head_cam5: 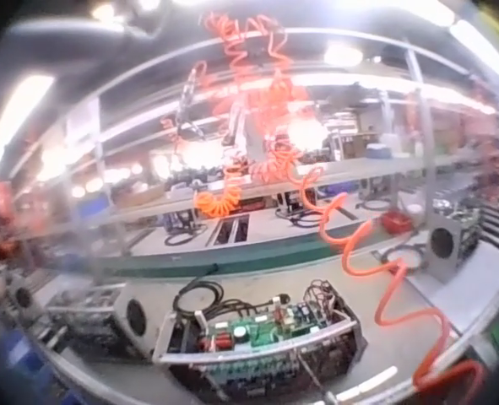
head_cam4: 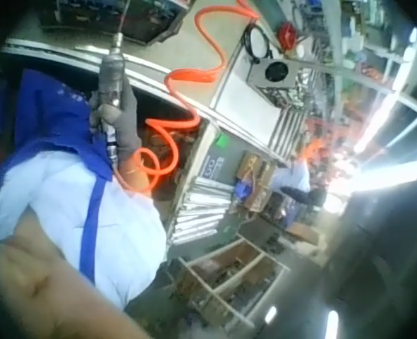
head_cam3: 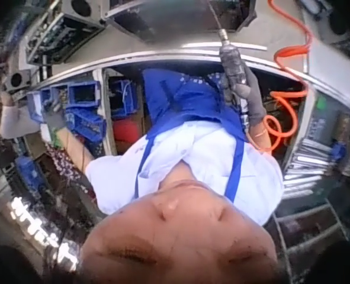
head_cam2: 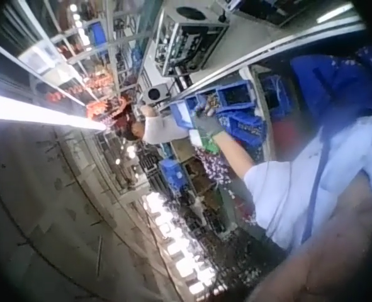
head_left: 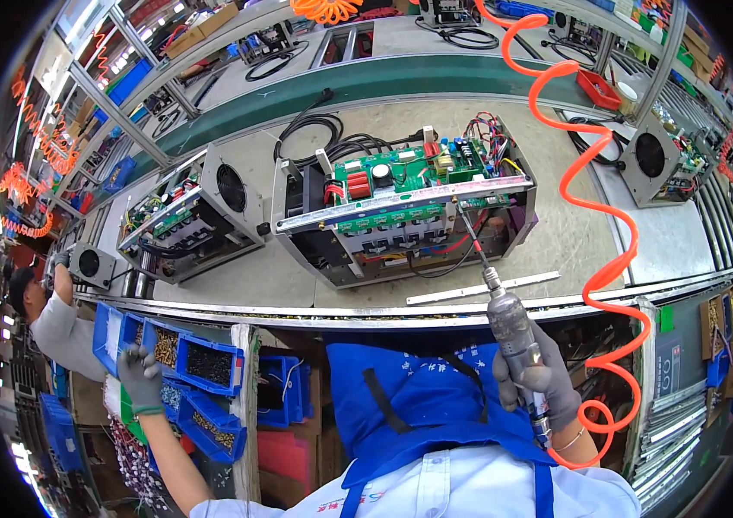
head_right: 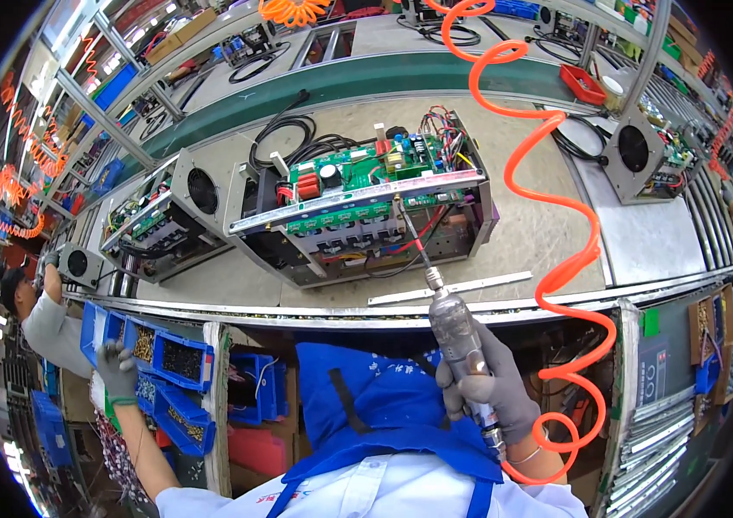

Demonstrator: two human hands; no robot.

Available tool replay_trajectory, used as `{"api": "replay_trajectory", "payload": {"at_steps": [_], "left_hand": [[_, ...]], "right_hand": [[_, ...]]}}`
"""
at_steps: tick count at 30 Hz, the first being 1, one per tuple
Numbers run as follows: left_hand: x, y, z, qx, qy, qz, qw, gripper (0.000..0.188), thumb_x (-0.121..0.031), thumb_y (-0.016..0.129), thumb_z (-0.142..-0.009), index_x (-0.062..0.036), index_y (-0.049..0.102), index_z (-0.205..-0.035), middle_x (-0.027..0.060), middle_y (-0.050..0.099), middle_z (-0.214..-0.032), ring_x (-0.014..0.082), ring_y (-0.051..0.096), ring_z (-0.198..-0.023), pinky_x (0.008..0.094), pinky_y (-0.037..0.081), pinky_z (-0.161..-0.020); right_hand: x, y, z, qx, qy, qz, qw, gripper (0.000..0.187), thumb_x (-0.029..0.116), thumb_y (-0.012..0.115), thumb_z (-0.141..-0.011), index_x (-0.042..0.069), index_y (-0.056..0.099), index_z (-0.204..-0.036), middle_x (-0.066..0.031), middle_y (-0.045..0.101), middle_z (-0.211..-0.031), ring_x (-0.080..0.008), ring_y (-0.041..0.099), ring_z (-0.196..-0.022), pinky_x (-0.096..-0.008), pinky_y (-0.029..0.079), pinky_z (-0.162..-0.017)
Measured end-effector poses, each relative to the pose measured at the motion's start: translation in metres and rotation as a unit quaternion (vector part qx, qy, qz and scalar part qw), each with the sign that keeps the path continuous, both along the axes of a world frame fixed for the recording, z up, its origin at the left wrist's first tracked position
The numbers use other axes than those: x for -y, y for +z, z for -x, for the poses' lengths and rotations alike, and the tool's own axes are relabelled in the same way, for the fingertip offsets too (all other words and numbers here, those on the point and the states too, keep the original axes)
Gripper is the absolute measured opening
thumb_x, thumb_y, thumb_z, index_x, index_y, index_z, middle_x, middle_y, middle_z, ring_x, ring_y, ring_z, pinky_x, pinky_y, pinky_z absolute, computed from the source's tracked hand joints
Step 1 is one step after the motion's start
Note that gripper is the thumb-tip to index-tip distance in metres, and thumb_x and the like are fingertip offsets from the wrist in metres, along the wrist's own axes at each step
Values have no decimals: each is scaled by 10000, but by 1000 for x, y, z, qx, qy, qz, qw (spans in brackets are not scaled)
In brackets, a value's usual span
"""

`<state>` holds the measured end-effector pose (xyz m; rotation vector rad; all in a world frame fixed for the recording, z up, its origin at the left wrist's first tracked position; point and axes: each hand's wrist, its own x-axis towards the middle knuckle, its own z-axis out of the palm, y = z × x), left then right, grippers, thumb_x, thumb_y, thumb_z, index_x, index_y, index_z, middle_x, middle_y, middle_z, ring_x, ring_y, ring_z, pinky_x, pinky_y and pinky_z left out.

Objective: Assembling internal components of an ARC-200 welding machine on a production line.

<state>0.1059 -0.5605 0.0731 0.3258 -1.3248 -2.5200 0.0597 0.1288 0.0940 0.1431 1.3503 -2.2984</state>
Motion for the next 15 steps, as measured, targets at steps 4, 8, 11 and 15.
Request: {"api": "replay_trajectory", "payload": {"at_steps": [4,8,11,15], "left_hand": [[-132,51,93,-20,-67,-54,996,273,-205,524,-942,-23,588,-1135,52,583,-908,106,452,-663,167,319,-402],[-252,81,159,-85,-274,-77,955,343,-79,526,-903,-14,495,-1238,30,500,-928,79,394,-742,130,319,-419],[-337,101,195,-16,-284,42,958,308,-168,486,-957,-27,490,-1231,27,537,-911,40,458,-618,125,350,-421],[-399,106,241,-18,-389,229,892,333,-298,541,-956,6,509,-1086,23,535,-792,34,492,-561,124,328,-393]], "right_hand": [[7,-13,-6,98,28,492,864,659,250,639,-776,3,376,-1327,-85,506,-798,-124,422,-433,-264,449,-412],[13,-13,-6,157,40,588,793,657,224,647,-748,0,386,-1308,-82,517,-779,-135,466,-445,-260,450,-392],[12,5,-12,19,-35,137,990,683,191,667,-682,5,400,-1283,-99,556,-783,-161,533,-477,-284,475,-408],[29,9,-12,10,-58,2,998,682,188,683,-616,22,433,-1228,-124,597,-811,-197,592,-525,-303,499,-441]]}}
